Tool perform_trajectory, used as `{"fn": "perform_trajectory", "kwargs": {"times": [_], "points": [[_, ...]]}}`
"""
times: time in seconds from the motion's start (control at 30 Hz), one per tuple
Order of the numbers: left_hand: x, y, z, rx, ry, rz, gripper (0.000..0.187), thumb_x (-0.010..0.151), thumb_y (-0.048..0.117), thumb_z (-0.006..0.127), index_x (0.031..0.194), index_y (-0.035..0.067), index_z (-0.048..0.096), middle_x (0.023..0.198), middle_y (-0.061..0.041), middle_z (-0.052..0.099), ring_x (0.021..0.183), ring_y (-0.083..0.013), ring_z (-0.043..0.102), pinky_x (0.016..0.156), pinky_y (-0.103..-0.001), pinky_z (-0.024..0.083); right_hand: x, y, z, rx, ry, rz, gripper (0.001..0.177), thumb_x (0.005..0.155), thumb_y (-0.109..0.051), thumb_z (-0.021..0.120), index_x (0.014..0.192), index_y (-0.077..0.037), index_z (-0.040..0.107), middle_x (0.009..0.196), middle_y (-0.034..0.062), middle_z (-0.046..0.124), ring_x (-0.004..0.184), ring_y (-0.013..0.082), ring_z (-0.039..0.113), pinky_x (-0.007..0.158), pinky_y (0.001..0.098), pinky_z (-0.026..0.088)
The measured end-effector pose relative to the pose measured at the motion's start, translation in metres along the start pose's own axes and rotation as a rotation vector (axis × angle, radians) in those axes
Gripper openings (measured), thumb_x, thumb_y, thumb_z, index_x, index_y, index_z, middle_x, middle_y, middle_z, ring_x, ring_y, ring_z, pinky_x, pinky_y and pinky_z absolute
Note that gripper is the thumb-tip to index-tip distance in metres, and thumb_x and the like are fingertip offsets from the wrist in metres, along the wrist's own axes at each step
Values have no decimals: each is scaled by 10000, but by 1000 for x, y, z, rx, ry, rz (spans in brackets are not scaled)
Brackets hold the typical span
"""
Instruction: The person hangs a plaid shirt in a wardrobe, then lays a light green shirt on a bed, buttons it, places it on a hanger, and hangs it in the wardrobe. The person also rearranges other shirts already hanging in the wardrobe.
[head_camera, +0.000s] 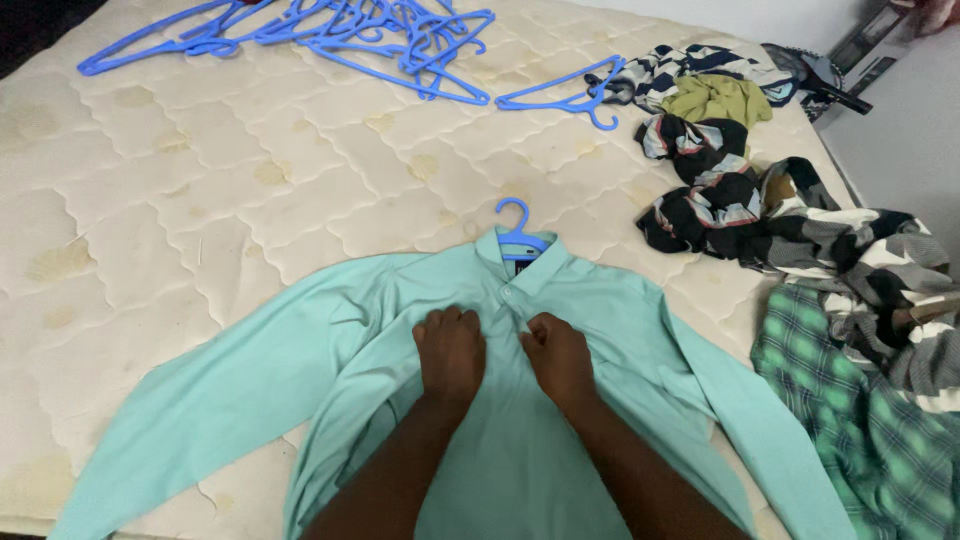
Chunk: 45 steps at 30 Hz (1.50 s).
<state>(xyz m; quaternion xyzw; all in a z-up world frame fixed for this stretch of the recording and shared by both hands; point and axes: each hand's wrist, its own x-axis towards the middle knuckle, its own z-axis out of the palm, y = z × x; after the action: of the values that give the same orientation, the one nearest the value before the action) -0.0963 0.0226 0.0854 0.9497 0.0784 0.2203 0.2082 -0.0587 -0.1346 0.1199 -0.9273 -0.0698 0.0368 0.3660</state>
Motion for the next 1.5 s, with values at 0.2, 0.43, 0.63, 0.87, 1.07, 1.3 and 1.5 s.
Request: {"fn": "perform_trajectory", "kwargs": {"times": [0.2,0.43,0.63,0.87,1.07,1.3,1.5], "points": [[-1,28,28,-477,-168,-358,106,858,212,723,841,114,685,871,-51,707,848,-275,681,802,-485,431,6,0,3,704,-189,346,103,917,-74,676,948,0,612,778,64,648,636,124,588,584,309,470],[-22,-2,74,-668,-190,-332,102,872,215,732,890,119,702,821,-37,736,768,-239,713,712,-425,509,-7,29,31,668,-156,320,136,932,-148,701,926,-16,668,793,29,634,680,110,580,654,282,512],[-25,-13,82,-757,-189,-297,103,861,192,738,901,101,709,816,-40,725,731,-200,699,702,-359,535,-1,62,53,797,-148,317,114,937,-131,688,957,-19,679,790,27,625,685,120,580,676,278,518],[-25,-10,83,-762,-209,-322,81,854,171,743,850,94,720,743,-36,724,675,-181,687,672,-363,524,0,75,55,965,-171,393,109,924,-83,659,1010,-32,703,835,35,668,755,134,621,752,277,539],[-28,-11,90,-771,-166,-329,98,824,159,771,837,74,726,753,-53,738,679,-189,708,673,-350,552,-4,77,47,996,-233,358,120,932,-58,617,1008,4,687,890,57,677,832,152,641,828,289,554],[-34,-9,86,-818,-76,-294,124,837,156,773,881,40,763,842,-95,767,746,-207,736,712,-347,578,-7,58,43,845,-199,378,96,886,-8,674,982,-6,675,906,60,682,811,159,622,802,305,539],[-35,-7,77,-798,-20,-193,196,812,183,830,869,20,738,860,-116,751,776,-236,735,717,-363,586,-7,47,39,840,-193,393,114,916,-99,725,963,1,696,883,68,707,793,156,641,794,304,552]]}}
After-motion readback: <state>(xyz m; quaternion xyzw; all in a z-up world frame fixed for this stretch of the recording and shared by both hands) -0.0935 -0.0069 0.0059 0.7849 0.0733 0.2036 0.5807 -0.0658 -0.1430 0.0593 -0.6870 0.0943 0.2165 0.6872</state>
